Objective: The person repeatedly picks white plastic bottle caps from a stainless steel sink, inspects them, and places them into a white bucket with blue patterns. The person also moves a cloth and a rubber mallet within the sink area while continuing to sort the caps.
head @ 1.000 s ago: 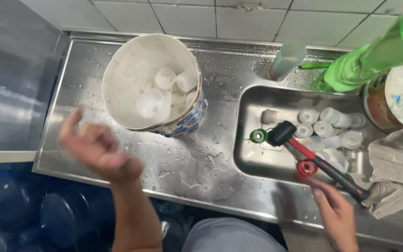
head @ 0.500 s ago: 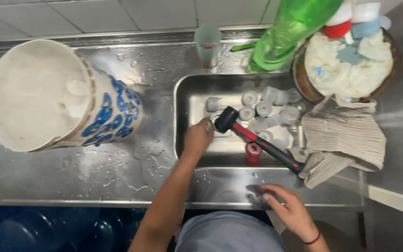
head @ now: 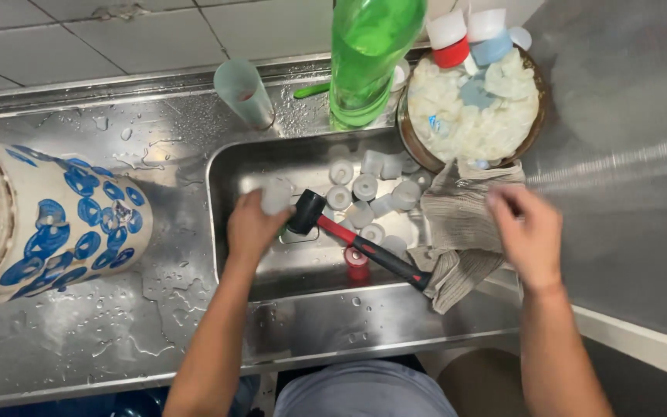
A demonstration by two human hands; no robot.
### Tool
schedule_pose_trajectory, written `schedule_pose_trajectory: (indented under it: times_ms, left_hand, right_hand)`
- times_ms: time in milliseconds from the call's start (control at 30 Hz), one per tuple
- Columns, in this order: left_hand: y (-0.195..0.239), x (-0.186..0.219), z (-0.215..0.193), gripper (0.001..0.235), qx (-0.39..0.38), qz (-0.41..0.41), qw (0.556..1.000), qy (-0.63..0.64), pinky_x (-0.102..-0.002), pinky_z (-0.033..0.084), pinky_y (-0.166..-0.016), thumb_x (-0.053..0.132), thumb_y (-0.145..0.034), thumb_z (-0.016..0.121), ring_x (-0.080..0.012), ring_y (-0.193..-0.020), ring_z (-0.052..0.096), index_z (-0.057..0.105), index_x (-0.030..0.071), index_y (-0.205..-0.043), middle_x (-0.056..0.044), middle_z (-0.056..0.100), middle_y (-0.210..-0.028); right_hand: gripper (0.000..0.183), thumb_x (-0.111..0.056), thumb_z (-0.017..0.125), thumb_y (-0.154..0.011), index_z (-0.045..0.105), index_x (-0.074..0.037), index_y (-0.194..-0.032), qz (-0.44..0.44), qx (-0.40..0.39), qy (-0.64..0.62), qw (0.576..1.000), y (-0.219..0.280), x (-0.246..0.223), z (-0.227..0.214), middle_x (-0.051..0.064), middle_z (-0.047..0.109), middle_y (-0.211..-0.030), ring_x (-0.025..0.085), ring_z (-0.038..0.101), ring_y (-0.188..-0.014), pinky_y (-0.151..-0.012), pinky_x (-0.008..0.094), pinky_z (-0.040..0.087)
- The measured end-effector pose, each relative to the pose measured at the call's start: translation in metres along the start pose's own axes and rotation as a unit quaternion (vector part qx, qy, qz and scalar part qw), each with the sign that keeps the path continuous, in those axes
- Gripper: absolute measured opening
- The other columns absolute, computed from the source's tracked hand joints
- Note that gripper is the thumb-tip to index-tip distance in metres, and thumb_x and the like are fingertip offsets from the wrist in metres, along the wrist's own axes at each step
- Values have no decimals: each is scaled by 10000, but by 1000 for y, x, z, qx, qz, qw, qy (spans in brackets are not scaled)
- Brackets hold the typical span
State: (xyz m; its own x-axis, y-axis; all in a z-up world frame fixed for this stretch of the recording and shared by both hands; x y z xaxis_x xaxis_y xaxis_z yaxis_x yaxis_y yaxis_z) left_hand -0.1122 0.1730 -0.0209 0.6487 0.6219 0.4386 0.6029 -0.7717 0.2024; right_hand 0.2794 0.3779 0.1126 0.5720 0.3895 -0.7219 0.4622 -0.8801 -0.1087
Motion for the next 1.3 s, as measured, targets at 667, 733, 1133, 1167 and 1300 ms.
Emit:
schedule_pose_trajectory:
  times_ms: [667,733,1133,1167,1300]
  left_hand:
    - [174,-11,20,364,-96,-136,550,818,-303,358,-463,192,-852,594,-54,-404,238,526,25,-1169,-14,422,-639]
    - [172,-8,13,351,-111,-125,555,815,-302,357,-453,200,-875,574,-59,-399,238,556,-27,-1141,-27,431,-623]
    - [181,-37,-10,471,-202,-121,756,611,-263,354,-409,449,-888,626,-116,-469,495,708,20,-714,-37,553,-536]
    - [183,-39,-15,480,-197,-132,755,611,-268,339,-407,448,-887,629,-123,-445,491,706,20,-684,-43,553,-511]
    - [195,-53,1,425,-126,-328,706,615,-337,472,-444,437,-810,684,-235,-668,630,583,40,-922,-137,606,-770]
  right_hand:
    - [175,75,532,-867,614,-57,-947,133,-7,-314,940,-44,-12,36,109,645,-843,154,707,-843,-720,219,579]
    - [155,18,565,-915,644,-87,-997,128,37,-251,959,-47,16,47,48,645,-877,101,618,-738,-643,189,519]
    - [259,-374,750,-776,784,-185,-950,163,-61,252,952,-136,93,53,78,750,-897,285,685,-938,-814,406,502]
    - [166,-326,766,-774,790,-187,-862,160,-68,268,947,-138,83,59,59,747,-842,273,691,-873,-757,420,525]
    - [318,-360,626,-855,805,-157,-1022,18,-27,344,938,-118,95,46,193,733,-884,419,704,-877,-643,477,524]
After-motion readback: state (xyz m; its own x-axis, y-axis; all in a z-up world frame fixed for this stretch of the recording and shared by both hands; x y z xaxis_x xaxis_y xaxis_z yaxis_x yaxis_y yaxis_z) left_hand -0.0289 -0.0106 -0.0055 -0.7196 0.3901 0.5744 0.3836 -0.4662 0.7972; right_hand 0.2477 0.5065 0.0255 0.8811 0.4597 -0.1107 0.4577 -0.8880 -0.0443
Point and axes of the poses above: each hand's wrist, its own y-axis away from the middle knuckle, its own z-axis out of the palm, x = y × z, the point moved 4 cm from there along -y, towards the middle knuckle
